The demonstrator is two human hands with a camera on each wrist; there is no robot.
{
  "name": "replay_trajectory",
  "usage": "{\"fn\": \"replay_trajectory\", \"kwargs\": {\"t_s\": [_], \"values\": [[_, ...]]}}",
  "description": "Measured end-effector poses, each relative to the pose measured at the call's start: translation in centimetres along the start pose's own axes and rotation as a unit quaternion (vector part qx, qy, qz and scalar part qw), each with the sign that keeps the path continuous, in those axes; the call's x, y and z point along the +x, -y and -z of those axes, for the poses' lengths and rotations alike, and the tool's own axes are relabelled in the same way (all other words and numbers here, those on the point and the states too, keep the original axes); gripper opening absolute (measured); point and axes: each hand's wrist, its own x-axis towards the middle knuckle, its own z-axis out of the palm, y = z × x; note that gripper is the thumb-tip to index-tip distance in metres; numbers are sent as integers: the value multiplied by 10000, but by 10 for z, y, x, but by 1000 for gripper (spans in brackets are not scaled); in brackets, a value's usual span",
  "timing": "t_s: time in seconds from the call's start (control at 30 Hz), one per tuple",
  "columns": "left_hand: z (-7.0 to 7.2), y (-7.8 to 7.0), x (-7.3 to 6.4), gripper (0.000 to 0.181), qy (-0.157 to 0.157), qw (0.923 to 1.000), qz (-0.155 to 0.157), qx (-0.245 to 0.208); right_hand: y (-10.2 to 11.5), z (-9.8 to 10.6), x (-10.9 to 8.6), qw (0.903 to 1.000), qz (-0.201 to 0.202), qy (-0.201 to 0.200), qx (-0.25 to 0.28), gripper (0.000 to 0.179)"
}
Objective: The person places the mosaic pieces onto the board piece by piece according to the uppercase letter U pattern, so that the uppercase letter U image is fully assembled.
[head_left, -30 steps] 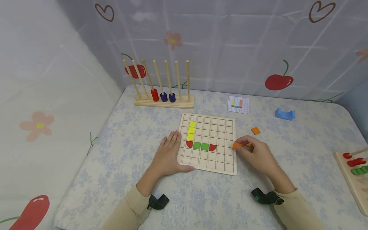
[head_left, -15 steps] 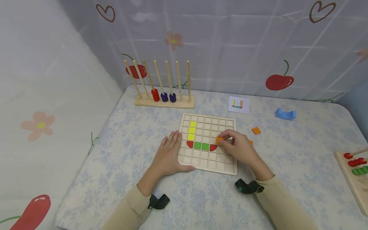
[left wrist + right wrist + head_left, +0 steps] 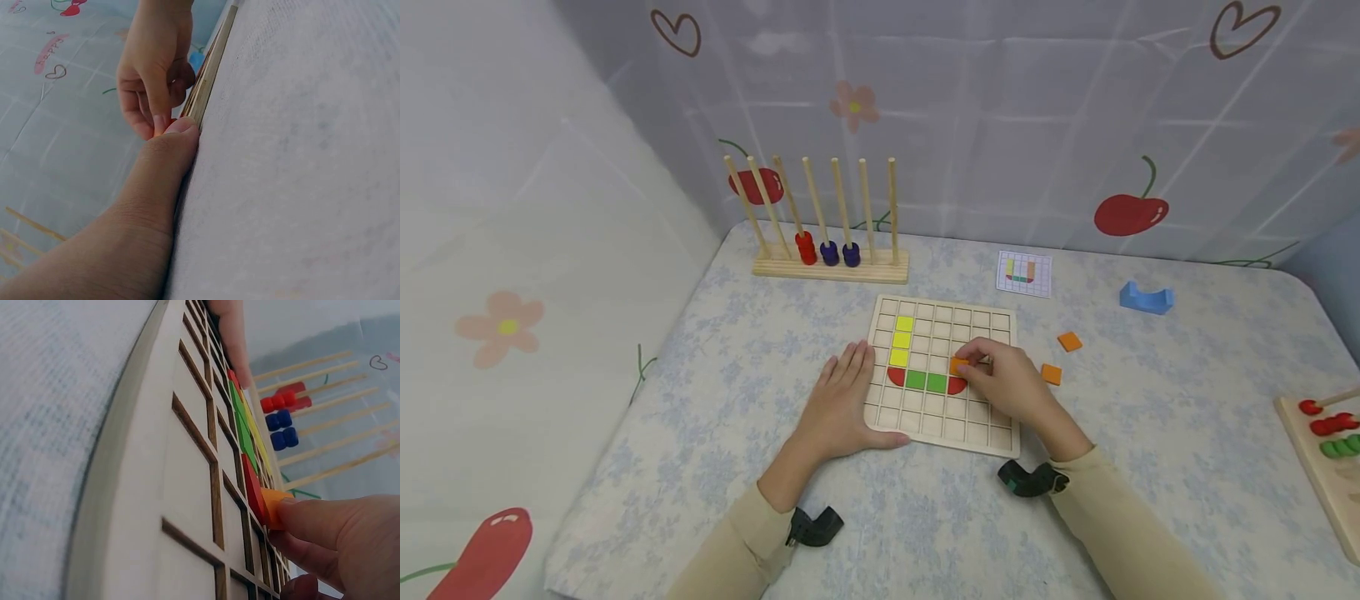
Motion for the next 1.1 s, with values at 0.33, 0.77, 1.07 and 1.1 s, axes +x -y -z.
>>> {"fn": "replay_trajectory", "kwargs": {"t_s": [0.33,0.77,1.07,1.1], "values": [[0,0,1,140,23,10000,7,3,-1,1,0,9995,204,-164,-180,13],[-1,-1,1,140,5,10000,-6,43,-1,0,-2,9991,120,-11,-405,21],[-1,-1,0,140,-3,10000,19,14,-3,10,-15,9989,305,-209,-305,21],[-1,-1,0,139,-20,10000,7,3,-4,13,-18,9986,325,-280,-316,20]]}}
